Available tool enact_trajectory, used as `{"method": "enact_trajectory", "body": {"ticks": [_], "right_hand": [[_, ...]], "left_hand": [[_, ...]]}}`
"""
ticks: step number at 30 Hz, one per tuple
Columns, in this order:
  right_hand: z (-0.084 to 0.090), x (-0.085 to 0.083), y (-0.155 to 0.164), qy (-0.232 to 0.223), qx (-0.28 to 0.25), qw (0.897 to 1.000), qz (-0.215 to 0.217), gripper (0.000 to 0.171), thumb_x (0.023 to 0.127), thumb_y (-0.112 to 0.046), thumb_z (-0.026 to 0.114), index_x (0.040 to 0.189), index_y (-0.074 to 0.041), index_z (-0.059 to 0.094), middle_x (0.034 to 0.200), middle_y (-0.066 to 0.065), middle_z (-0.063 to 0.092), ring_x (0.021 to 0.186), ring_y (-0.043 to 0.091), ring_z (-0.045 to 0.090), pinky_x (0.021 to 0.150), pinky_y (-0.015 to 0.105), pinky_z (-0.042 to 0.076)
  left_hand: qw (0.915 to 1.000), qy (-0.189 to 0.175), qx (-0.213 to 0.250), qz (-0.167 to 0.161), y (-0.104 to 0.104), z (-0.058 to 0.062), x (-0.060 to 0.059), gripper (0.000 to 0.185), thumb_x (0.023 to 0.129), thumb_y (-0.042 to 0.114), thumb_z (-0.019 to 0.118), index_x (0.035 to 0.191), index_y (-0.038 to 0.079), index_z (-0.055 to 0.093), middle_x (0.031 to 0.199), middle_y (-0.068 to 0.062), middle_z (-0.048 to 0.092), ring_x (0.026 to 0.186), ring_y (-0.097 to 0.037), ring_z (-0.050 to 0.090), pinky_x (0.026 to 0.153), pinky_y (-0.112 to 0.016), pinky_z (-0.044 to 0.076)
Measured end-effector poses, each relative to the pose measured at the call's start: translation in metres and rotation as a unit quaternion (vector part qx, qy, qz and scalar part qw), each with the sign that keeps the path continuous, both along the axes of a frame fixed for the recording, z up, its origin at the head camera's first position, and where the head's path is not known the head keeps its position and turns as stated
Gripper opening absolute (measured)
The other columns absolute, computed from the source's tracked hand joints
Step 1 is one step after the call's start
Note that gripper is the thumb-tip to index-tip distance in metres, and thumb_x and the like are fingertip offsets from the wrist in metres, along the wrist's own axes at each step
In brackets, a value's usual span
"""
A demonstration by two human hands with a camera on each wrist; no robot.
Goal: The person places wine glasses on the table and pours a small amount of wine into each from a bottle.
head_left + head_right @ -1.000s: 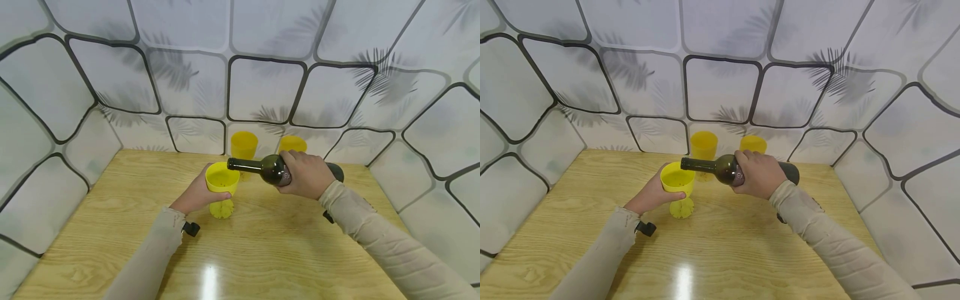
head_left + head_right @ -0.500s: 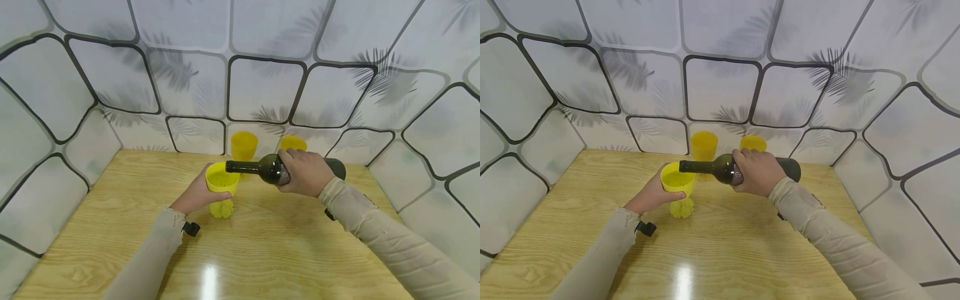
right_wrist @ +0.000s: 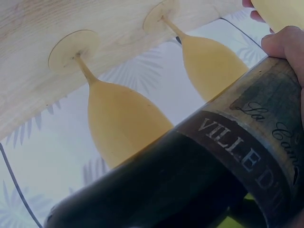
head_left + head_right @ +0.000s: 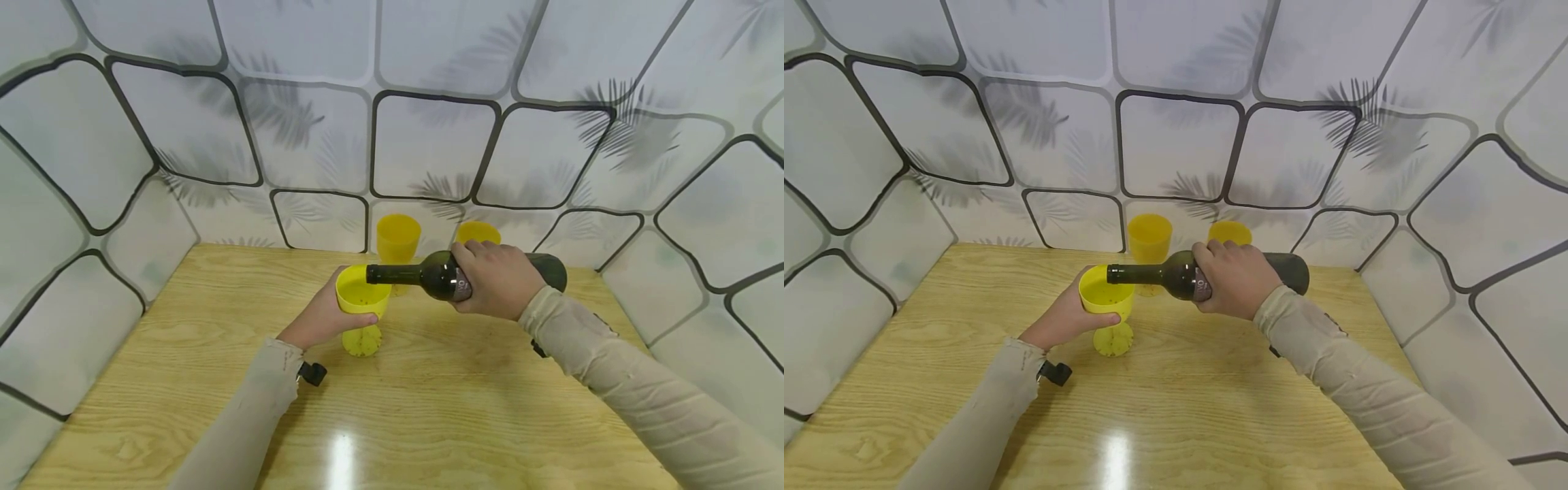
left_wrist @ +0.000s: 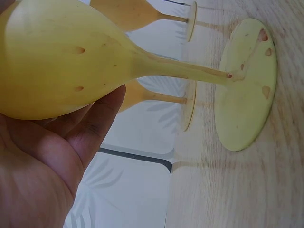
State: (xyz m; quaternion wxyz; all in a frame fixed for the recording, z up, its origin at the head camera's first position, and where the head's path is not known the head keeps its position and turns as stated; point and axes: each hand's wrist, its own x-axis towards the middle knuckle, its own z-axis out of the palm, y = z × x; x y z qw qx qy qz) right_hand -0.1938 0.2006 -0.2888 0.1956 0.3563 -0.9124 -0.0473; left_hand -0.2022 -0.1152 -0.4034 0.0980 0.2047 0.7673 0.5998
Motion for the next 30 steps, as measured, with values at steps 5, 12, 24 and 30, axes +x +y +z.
{"method": "enact_trajectory", "body": {"ticks": [5, 12, 24, 30], "right_hand": [[0.0012, 0.0007, -0.0021, 0.003, 0.007, 1.0, 0.002, 0.065, 0.069, -0.044, 0.087, 0.113, -0.006, 0.058, 0.089, 0.01, 0.064, 0.071, 0.029, 0.064, 0.058, 0.047, 0.058], [0.0012, 0.0015, -0.0037, 0.008, 0.013, 1.0, 0.001, 0.063, 0.069, -0.044, 0.087, 0.111, -0.007, 0.058, 0.088, 0.01, 0.064, 0.07, 0.029, 0.063, 0.058, 0.046, 0.058], [0.0023, 0.0013, -0.0068, 0.007, 0.016, 1.0, -0.002, 0.064, 0.069, -0.043, 0.087, 0.112, -0.006, 0.058, 0.088, 0.01, 0.065, 0.071, 0.029, 0.064, 0.059, 0.046, 0.059], [0.0006, 0.0015, -0.0088, 0.013, 0.018, 1.0, 0.002, 0.065, 0.068, -0.043, 0.088, 0.112, -0.006, 0.058, 0.088, 0.01, 0.065, 0.072, 0.029, 0.064, 0.06, 0.046, 0.059]], "left_hand": [[1.0, 0.002, 0.001, 0.004, -0.0003, 0.0001, -0.0004, 0.086, 0.081, 0.023, 0.091, 0.147, 0.02, 0.036, 0.128, -0.007, 0.061, 0.112, -0.025, 0.063, 0.1, -0.045, 0.054], [1.0, -0.001, 0.002, 0.004, -0.0004, -0.0001, 0.0003, 0.085, 0.08, 0.022, 0.091, 0.146, 0.021, 0.037, 0.128, -0.006, 0.061, 0.113, -0.025, 0.063, 0.101, -0.045, 0.054], [1.0, -0.004, 0.0, 0.005, 0.0003, -0.0014, -0.0002, 0.086, 0.08, 0.023, 0.091, 0.147, 0.021, 0.037, 0.128, -0.007, 0.062, 0.113, -0.025, 0.064, 0.101, -0.045, 0.054], [1.0, 0.0, -0.004, 0.008, 0.0002, -0.0011, 0.0001, 0.086, 0.08, 0.024, 0.091, 0.147, 0.021, 0.037, 0.128, -0.006, 0.063, 0.113, -0.024, 0.064, 0.102, -0.045, 0.053]]}}
